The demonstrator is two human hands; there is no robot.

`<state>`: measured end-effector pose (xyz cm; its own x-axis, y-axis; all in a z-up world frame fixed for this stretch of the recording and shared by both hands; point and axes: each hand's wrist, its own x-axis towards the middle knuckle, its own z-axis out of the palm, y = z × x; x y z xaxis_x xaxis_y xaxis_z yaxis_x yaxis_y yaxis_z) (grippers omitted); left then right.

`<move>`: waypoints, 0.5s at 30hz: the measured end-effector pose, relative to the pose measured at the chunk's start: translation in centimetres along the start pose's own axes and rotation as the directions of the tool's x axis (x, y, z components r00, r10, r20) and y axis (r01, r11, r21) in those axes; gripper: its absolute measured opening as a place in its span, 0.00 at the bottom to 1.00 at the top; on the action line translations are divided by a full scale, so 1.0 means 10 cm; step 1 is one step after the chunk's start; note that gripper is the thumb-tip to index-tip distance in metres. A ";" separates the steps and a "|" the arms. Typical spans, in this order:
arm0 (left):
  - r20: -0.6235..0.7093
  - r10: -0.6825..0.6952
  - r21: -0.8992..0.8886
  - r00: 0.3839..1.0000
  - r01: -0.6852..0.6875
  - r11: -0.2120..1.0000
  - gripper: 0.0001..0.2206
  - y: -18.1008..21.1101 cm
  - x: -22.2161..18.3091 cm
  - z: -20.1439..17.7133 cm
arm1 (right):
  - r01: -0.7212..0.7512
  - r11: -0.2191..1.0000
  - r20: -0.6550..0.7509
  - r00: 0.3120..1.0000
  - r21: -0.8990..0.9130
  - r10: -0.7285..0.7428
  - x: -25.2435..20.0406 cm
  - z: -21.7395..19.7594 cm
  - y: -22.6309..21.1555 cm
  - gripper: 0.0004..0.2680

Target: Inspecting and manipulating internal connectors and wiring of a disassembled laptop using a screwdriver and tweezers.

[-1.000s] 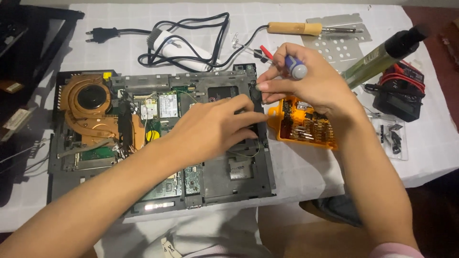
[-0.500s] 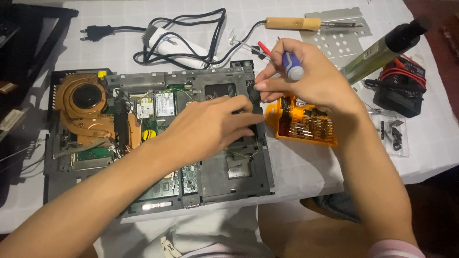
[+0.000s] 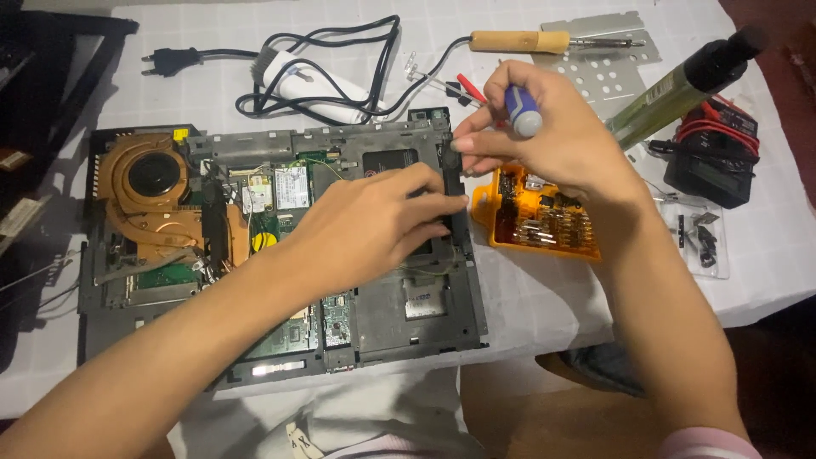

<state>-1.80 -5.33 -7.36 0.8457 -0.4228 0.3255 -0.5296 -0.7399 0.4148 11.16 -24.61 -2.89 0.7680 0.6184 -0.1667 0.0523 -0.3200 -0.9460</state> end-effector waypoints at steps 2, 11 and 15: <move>0.006 -0.007 0.007 1.000 0.007 1.000 0.14 0.00 0.02 -0.02 | -0.029 0.999 -0.042 0.999 0.029 0.030 0.01 0.01 0.00 0.15; 0.003 -0.074 0.048 0.997 0.074 0.996 0.13 0.00 0.03 -0.01 | -0.019 0.997 -0.110 0.994 -0.070 0.011 0.07 0.12 0.05 0.13; -0.038 -0.078 0.033 0.996 0.079 0.996 0.11 0.00 0.02 0.01 | 0.022 0.995 -0.105 0.994 -0.100 -0.032 0.05 0.13 0.06 0.14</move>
<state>-1.60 -5.48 -7.33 0.8812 -0.3437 0.3247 -0.4588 -0.7876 0.4113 10.78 -23.58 -3.87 0.8287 0.5497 -0.1059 0.1328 -0.3769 -0.9167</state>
